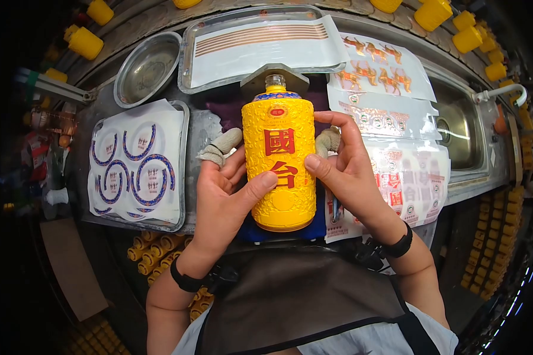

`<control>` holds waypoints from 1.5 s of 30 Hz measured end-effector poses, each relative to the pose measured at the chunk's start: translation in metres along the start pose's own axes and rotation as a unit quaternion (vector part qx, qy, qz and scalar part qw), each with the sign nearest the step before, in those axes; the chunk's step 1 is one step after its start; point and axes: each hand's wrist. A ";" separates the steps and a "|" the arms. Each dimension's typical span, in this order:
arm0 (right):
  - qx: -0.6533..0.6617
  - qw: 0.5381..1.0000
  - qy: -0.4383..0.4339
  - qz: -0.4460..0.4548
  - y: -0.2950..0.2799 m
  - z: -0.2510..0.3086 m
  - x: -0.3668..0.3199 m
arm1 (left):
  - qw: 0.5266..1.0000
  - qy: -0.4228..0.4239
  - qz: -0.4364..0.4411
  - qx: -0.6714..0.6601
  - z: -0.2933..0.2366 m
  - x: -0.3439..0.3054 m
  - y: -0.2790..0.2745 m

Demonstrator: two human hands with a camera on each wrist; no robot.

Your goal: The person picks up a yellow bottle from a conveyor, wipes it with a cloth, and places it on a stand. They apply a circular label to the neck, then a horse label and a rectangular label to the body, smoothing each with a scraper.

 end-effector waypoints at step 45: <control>-0.085 0.995 -0.014 -0.056 0.011 0.022 0.024 | 0.999 0.006 -0.019 -0.048 -0.011 0.030 0.012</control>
Point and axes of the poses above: each hand's wrist, its own x-axis towards the middle knuckle, its own y-axis out of the palm, z = x × y, and after that the axes turned 8 degrees about -x, right-handed
